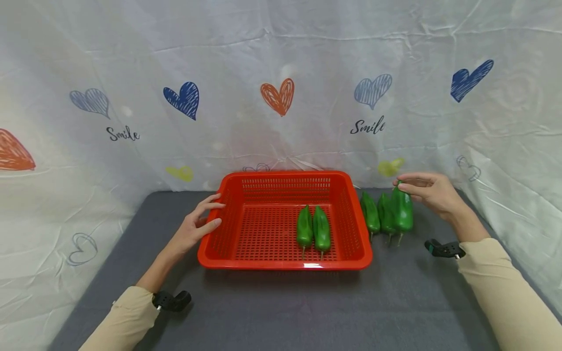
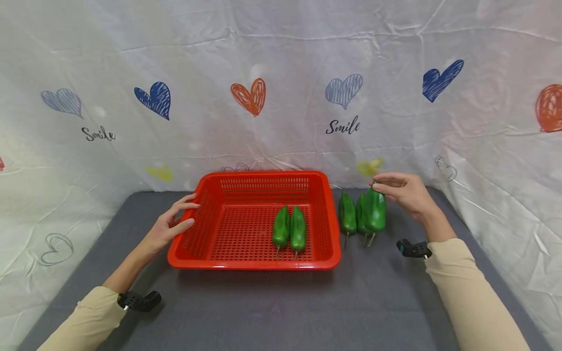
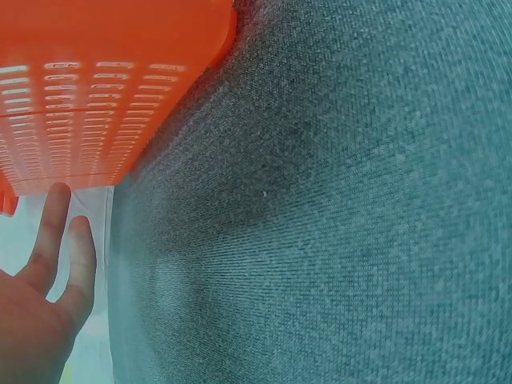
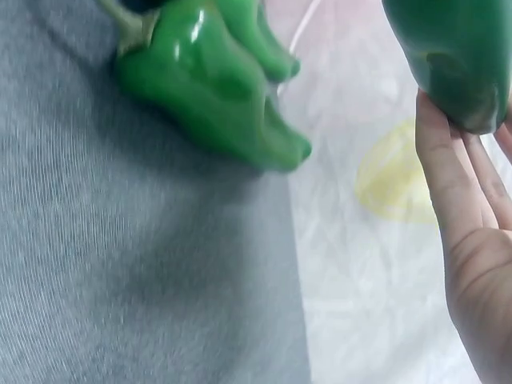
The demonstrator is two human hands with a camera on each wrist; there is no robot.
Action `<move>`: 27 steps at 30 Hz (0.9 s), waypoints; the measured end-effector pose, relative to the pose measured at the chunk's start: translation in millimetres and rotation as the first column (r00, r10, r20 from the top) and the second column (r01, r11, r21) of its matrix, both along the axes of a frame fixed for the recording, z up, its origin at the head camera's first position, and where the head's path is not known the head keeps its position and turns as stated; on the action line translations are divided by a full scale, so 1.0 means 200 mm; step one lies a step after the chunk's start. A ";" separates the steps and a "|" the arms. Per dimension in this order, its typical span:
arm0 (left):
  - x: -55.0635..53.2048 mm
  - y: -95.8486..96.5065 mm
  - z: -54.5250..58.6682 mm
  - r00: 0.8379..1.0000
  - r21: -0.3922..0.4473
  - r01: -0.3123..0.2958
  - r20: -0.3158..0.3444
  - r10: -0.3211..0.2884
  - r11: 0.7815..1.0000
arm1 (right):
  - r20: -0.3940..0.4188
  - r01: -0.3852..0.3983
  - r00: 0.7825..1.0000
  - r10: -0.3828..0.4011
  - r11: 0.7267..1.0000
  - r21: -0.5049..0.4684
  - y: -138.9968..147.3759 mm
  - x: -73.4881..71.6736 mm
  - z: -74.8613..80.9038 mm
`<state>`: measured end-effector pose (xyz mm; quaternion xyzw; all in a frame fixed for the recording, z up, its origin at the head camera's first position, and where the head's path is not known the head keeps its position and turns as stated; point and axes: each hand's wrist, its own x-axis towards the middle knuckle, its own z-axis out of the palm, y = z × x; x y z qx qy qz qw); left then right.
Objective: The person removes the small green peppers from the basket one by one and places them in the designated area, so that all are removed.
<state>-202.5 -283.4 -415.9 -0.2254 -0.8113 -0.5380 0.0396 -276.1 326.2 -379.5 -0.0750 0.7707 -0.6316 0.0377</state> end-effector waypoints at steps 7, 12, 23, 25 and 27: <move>-0.01 -0.01 -0.01 1.000 -0.006 -0.002 -0.007 0.002 1.000 | 0.010 -0.020 1.000 0.020 1.000 0.004 0.09 -0.04 -0.04; -0.01 -0.01 -0.01 1.000 0.003 0.002 -0.009 -0.002 1.000 | -0.001 -0.006 1.000 0.006 0.998 0.063 0.14 -0.06 -0.09; -0.01 0.00 -0.01 1.000 0.002 0.006 -0.011 -0.006 1.000 | 0.001 -0.020 1.000 0.021 0.989 0.148 0.21 -0.11 -0.18; -0.01 0.00 -0.01 1.000 0.007 0.005 -0.004 -0.005 1.000 | 0.004 -0.044 0.999 0.044 0.989 0.141 0.23 -0.12 -0.20; -0.01 0.00 -0.01 1.000 0.007 0.006 -0.003 -0.006 1.000 | 0.011 -0.059 0.998 0.058 0.990 0.131 0.24 -0.12 -0.22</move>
